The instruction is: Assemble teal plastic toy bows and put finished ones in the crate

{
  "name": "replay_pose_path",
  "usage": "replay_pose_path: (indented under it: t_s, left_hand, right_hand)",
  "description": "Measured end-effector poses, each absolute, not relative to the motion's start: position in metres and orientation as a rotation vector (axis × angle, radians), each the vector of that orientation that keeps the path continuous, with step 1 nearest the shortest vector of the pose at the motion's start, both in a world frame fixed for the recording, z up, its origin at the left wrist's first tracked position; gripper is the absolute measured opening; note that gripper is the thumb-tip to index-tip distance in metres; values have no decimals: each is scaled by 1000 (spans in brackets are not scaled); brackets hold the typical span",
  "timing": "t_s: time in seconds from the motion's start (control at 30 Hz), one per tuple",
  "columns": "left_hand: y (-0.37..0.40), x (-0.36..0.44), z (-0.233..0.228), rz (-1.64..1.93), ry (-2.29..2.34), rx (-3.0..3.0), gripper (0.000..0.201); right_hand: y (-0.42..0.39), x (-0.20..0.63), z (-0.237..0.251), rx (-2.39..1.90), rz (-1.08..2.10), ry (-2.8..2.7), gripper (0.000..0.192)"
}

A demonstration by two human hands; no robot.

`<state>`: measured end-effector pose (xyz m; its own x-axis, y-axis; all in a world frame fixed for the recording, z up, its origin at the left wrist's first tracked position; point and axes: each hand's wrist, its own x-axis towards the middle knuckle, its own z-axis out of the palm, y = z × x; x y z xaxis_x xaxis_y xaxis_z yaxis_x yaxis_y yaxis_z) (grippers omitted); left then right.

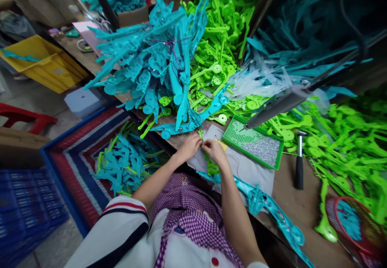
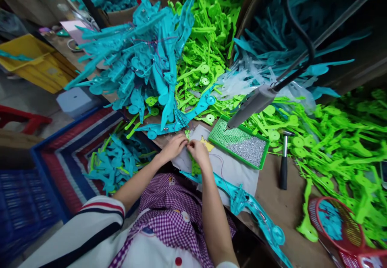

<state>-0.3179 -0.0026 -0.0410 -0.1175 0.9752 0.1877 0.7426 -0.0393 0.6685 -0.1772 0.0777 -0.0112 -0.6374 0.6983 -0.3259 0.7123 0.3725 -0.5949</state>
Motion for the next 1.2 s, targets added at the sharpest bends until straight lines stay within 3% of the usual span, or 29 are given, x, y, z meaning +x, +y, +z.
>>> replay_pose_path:
  t_s: [0.47,0.83,0.97,1.1,1.2]
  left_hand:
    - [3,-322,-43,1078,1850,1674,9]
    - [5,-324,-52,1156,1845,1613,7]
    - [6,-322,-52,1156,1868,1588,6]
    - [7,-320,-53,1167,1890,1572,8]
    - [7,-320,-53,1165,1893,1558,8]
  right_hand:
    - [98,-196,3,1223,-925,2458,9]
    - [81,-177,-10,1165,-1105,2671,12]
    - [78,-157,-11,1258,-1109,2735,28]
    - [83,-136,-7,1428,-1072,2601,18]
    - [87,-133,-5,1399,-1171,2493,21]
